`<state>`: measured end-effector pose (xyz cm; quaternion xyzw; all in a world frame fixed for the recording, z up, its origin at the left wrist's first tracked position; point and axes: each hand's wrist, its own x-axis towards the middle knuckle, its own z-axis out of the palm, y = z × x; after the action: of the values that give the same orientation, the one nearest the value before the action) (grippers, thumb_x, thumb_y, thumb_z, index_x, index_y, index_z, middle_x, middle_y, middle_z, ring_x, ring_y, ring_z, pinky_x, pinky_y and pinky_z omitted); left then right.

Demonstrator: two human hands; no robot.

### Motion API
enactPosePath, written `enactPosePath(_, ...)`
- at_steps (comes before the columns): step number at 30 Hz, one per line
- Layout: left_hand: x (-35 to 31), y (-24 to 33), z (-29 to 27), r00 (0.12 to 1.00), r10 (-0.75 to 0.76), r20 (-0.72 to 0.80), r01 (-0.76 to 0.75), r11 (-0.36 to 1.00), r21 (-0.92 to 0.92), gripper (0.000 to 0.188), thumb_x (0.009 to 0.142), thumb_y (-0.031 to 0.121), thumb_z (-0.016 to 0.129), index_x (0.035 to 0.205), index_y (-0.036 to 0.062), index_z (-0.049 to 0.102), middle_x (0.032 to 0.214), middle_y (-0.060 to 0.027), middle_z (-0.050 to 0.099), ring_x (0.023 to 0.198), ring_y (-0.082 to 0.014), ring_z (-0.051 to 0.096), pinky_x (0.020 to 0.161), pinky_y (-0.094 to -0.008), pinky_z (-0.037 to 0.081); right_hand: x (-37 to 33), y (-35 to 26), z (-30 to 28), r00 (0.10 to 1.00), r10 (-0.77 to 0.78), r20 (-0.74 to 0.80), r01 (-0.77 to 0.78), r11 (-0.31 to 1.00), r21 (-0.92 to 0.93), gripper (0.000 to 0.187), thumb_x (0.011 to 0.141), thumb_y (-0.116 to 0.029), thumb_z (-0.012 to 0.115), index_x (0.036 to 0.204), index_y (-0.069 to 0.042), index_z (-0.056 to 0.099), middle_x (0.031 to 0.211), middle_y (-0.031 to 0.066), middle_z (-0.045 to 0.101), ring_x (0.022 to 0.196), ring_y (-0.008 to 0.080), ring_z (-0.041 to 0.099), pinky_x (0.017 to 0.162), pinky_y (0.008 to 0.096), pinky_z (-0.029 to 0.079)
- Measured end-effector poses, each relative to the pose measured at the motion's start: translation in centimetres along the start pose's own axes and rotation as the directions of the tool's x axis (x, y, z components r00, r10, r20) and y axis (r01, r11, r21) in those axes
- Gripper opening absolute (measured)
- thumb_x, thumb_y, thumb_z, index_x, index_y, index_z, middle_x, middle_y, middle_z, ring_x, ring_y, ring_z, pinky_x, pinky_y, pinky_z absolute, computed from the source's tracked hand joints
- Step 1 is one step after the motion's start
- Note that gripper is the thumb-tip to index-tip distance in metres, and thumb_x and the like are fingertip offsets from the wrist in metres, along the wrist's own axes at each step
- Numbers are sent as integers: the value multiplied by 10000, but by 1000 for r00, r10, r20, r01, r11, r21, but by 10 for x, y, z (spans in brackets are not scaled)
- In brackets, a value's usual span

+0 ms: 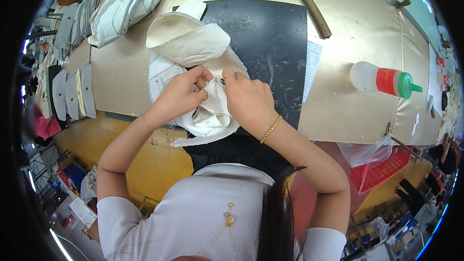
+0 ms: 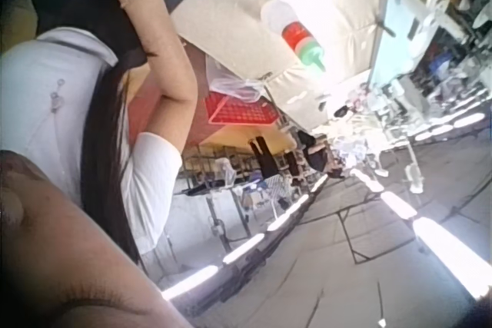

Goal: The person trims excess fabric and threads from the interior lining of a white sneaker using small scissors. They repeatedly reposition the shoe and cut along the inner edges to remove loose material.

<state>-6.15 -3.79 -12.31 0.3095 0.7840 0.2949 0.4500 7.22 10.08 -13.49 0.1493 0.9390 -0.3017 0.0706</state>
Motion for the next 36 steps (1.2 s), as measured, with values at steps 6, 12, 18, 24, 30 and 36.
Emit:
enactPosePath(6,14,8,-3,994,-104,39,100,989,111,177,838,59,583,961,-57,636,766,-169,656,672,-210,657,633,-361,517,-2,2,1,993,97,-70,-80,973,216,228,954,-194,589,989,-8,462,882,246,671,731,448,667,624,515,541)
enactPosePath(12,21,0,14,988,77,-131,-26,933,358,328,881,216,581,874,-108,631,809,-292,660,786,-431,671,745,-465,526,6,12,-8,990,134,-41,-109,919,378,246,978,-203,576,1068,4,479,805,227,666,719,404,681,649,465,535)
enactPosePath(18,14,23,9,992,-78,-100,113,902,416,400,873,324,682,779,-59,616,742,-252,637,707,-403,645,665,-450,498,5,12,-31,963,258,82,-240,671,701,300,992,-216,578,1115,34,467,811,200,651,669,293,694,633,371,533)
enactPosePath(24,14,2,6,998,16,-62,8,928,372,323,884,279,710,796,-20,624,692,-181,609,639,-298,605,628,-407,466,0,13,-11,988,-65,-138,94,972,216,206,914,-171,643,1000,0,565,931,163,641,756,383,678,679,457,548)
enactPosePath(30,5,-9,-2,996,-82,-35,83,997,8,233,911,191,660,819,-21,635,679,-138,577,637,-241,543,630,-368,436,6,2,2,983,-173,-59,175,984,31,92,871,-97,618,925,-23,623,901,130,593,714,332,680,621,428,555)
enactPosePath(36,5,-19,-4,989,-144,40,149,964,-218,210,939,170,626,834,-12,624,654,-11,505,624,-90,426,575,-296,366,14,3,6,964,-257,-59,257,966,-16,84,858,-67,598,916,-15,631,878,126,591,692,320,678,610,415,555)
